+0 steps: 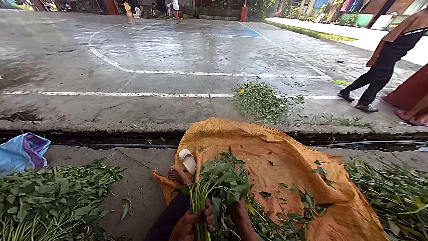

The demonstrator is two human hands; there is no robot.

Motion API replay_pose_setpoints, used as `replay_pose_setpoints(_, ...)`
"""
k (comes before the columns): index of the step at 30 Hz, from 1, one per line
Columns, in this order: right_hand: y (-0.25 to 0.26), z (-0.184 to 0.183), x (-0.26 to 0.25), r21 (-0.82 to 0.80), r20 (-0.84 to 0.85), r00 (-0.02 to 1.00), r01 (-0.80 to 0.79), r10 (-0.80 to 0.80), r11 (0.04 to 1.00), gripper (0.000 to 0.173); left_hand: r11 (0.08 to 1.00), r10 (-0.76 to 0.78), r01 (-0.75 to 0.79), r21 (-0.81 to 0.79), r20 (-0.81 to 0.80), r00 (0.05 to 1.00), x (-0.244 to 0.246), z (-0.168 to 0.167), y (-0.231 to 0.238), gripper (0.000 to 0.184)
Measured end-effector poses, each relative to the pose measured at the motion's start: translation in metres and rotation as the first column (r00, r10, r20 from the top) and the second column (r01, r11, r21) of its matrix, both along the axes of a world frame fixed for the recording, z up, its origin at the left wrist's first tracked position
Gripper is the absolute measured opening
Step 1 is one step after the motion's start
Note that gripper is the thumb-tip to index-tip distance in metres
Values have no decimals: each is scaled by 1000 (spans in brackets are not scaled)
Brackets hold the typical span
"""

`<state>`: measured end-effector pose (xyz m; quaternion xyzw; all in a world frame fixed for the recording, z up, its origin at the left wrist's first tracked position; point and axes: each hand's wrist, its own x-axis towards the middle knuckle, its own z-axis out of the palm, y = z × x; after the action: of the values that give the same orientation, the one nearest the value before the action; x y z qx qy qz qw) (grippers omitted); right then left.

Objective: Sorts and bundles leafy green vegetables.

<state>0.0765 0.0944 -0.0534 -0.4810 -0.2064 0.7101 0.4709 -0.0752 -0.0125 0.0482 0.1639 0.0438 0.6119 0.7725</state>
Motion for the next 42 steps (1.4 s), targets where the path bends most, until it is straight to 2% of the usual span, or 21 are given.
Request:
replay_pose_setpoints(1,5,8,6,-8,-203,978,53,-54,999,47,1000,11,-11,-8,-7,1000,1,1,0,25)
replay_pose_setpoints(3,18,9,21,-10,-547,825,165,-144,986,23,999,33,-33,-4,1,999,-3,2,1,25)
replay_pose_setpoints(4,25,6,31,-30,-658,731,214,-181,976,22,999,43,-43,1,2,999,-5,1,1,25)
replay_pose_setpoints(5,31,4,43,-25,-711,676,252,-195,967,29,999,52,-52,4,-4,999,-8,0,1,24)
replay_pose_setpoints(7,37,1,67,-6,-713,664,314,-224,950,41,997,79,-80,-19,-42,996,-11,-1,0,24)
replay_pose_setpoints(8,41,2,76,-12,-687,677,352,-263,936,40,995,93,-95,-34,-57,994,-12,-2,0,25)
replay_pose_setpoints(11,47,14,94,13,-404,834,417,-376,909,29,966,215,-230,-121,-126,968,-12,-1,0,27)
replay_pose_setpoints(13,45,17,102,63,-282,883,406,-374,912,25,879,352,-405,-253,-231,907,-8,3,2,23)
replay_pose_setpoints(15,38,23,102,78,-250,884,425,-395,902,23,744,407,-535,-400,-365,837,1,9,7,17)
replay_pose_setpoints(17,25,33,94,42,-262,866,452,-426,891,20,643,363,-600,-476,-500,786,14,8,17,23)
replay_pose_setpoints(18,17,36,88,24,-296,854,455,-429,890,20,633,337,-609,-479,-538,773,21,4,20,23)
replay_pose_setpoints(22,-20,40,68,-108,-484,783,391,-392,914,29,661,259,-591,-462,-600,757,49,-15,29,24)
replay_pose_setpoints(25,-46,41,56,-183,-562,748,303,-352,935,32,646,269,-632,-427,-648,712,65,-21,36,23)
replay_pose_setpoints(32,-68,35,47,-126,-528,832,123,-171,984,34,572,329,-740,-354,-727,602,67,-21,35,36)
replay_pose_setpoints(34,-66,41,48,-221,-450,882,40,-138,974,29,574,326,-756,-316,-759,564,65,-21,35,39)
replay_pose_setpoints(36,-59,50,49,-398,-160,987,-34,-32,917,13,587,290,-761,-278,-805,517,64,-20,36,45)
replay_pose_setpoints(37,-56,47,49,-424,20,996,-67,83,903,18,591,256,-762,-264,-834,488,63,-20,36,49)
replay_pose_setpoints(38,-55,40,52,-377,179,968,-99,178,921,39,602,212,-756,-257,-861,462,62,-20,36,52)
replay_pose_setpoints(39,-56,31,57,-255,338,913,-144,228,956,58,614,174,-749,-249,-883,436,62,-20,36,53)
replay_pose_setpoints(40,-57,23,61,-107,450,863,-203,229,973,68,627,144,-740,-242,-898,416,63,-20,37,51)
replay_pose_setpoints(42,-56,24,63,114,492,817,-403,300,908,71,665,98,-706,-244,-908,407,64,-22,37,48)
